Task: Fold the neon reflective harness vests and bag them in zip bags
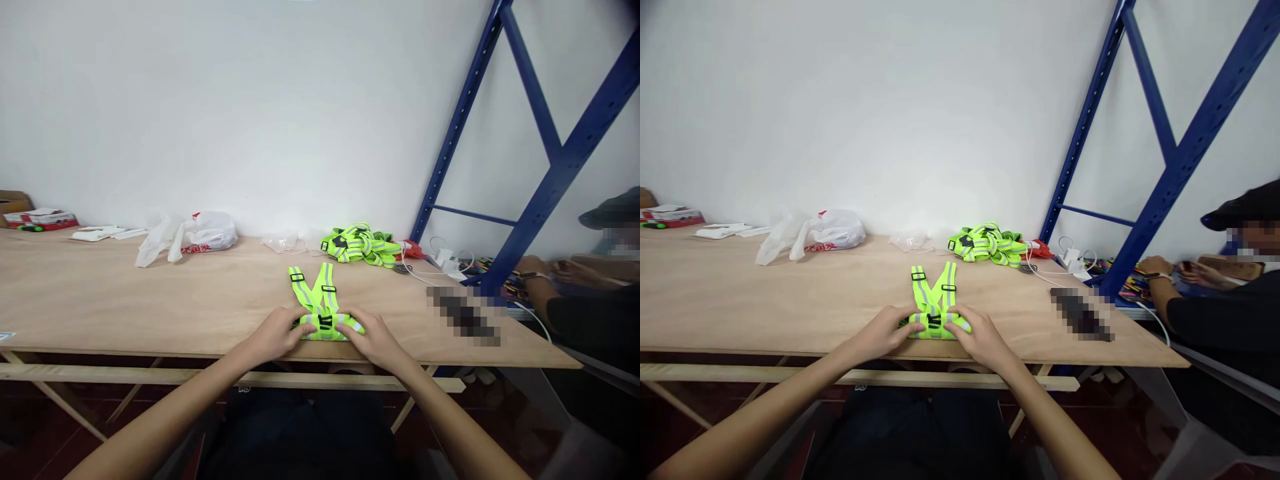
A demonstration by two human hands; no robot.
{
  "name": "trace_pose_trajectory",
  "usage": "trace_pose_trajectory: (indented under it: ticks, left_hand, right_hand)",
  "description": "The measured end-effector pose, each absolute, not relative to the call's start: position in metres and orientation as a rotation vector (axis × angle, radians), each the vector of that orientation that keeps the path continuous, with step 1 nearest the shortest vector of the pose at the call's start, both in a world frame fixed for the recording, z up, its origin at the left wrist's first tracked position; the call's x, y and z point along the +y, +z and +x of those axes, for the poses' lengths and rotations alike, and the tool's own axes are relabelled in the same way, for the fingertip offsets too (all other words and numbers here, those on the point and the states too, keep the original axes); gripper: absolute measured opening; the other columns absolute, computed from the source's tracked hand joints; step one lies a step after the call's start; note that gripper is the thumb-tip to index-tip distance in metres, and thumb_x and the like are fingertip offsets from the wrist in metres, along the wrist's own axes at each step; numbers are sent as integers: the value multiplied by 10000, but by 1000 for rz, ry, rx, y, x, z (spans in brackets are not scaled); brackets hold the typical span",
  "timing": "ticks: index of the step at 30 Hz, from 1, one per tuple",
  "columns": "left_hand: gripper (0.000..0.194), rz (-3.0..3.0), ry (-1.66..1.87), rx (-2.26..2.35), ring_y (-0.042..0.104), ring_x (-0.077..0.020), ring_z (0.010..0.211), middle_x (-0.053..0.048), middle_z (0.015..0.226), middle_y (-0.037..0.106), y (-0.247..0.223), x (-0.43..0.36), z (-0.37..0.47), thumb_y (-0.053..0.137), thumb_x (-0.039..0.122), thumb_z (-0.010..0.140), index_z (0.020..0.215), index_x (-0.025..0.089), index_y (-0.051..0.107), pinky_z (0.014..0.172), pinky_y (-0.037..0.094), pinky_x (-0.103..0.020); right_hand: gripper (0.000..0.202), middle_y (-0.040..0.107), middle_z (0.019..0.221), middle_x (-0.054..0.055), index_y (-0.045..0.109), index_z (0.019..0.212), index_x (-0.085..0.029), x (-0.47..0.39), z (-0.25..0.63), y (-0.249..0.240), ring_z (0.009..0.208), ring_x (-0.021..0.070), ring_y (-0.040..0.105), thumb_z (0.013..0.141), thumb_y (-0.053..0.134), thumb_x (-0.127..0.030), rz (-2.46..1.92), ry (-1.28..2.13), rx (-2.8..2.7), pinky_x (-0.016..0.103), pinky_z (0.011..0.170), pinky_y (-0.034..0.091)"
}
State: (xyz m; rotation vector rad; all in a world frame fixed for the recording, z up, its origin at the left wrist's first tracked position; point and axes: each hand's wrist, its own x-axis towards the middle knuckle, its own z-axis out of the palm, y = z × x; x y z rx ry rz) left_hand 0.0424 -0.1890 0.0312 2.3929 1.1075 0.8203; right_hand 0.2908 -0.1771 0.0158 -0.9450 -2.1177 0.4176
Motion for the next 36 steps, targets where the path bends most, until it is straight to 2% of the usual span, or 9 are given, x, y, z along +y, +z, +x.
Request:
trace_pose_trajectory:
  ticks: [4, 8, 13, 17, 21, 24, 26, 30, 36]
  left_hand:
    - [433, 2231, 719, 1062, 634, -221, 845, -60, 960, 729, 41, -161, 45, 461, 503, 971, 986, 142, 699, 791, 470, -297]
    - [444, 2220, 701, 1048, 609, -211, 815, -54, 895, 702, 35, -143, 45, 466, 527, 953, 973, 142, 686, 780, 478, -299]
    - [317, 2240, 832, 1150, 605, -203, 826, -68, 965, 673, 24, -139, 43, 508, 428, 935, 1056, 156, 617, 749, 490, -304]
    - [172, 2445, 852, 1249, 618, -213, 866, -78, 965, 661, 19, -145, 47, 483, 282, 945, 960, 170, 613, 800, 484, -322]
    - [263, 2638, 768, 1341, 636, -220, 838, -88, 910, 672, 18, -168, 51, 394, 243, 991, 882, 171, 622, 783, 496, -329]
    - [264, 2687, 779, 1320, 653, -260, 981, -123, 1054, 695, 15, -195, 51, 467, 358, 991, 1058, 167, 635, 873, 516, -369]
    - [371, 2673, 814, 1281, 624, -287, 1126, -150, 1238, 661, 10, -213, 50, 525, 409, 966, 1245, 171, 582, 973, 501, -415]
    - [546, 2638, 851, 1237, 512, -314, 1322, -163, 1450, 534, 0, -234, 48, 553, 340, 944, 1455, 187, 433, 1106, 421, -500]
    - [478, 2560, 778, 1175, 523, -276, 1338, -122, 1489, 512, -2, -236, 48, 460, 291, 992, 1466, 229, 440, 1092, 460, -446]
  right_hand:
    - [312, 722, 1131, 53, 655, 1113, -210, -153, 287, 16, 1063, 250, 661, 915, 582, -440, -1012, 660, -2022, 368, 938, 511]
    - [358, 723, 1147, 68, 685, 1114, -204, -139, 291, 10, 1072, 266, 659, 903, 601, -481, -1068, 671, -2029, 392, 949, 507]
    - [279, 711, 1034, 84, 738, 1049, -211, -134, 291, 8, 966, 250, 673, 931, 584, -412, -1152, 336, -2147, 386, 877, 532]
    - [223, 702, 1042, 109, 724, 1039, -201, -143, 281, 5, 986, 251, 666, 957, 520, -241, -1100, -70, -2228, 391, 868, 544]
    - [268, 731, 1120, 111, 675, 1163, -199, -166, 277, -7, 1057, 253, 678, 994, 469, -220, -968, -181, -2329, 463, 1009, 508]
    - [437, 648, 1326, 155, 576, 1334, -168, -183, 281, -15, 1267, 311, 582, 949, 600, -374, -959, -148, -2338, 557, 1122, 414]
    - [572, 607, 1383, 165, 530, 1387, -165, -191, 285, -16, 1316, 323, 543, 899, 670, -428, -974, -73, -2354, 552, 1123, 424]
    - [631, 593, 1402, 156, 512, 1411, -190, -203, 290, -11, 1324, 310, 540, 851, 729, -385, -968, 74, -2369, 507, 1114, 458]
    - [518, 645, 1338, 129, 547, 1385, -216, -210, 288, -15, 1275, 288, 588, 886, 673, -268, -891, 94, -2321, 488, 1097, 482]
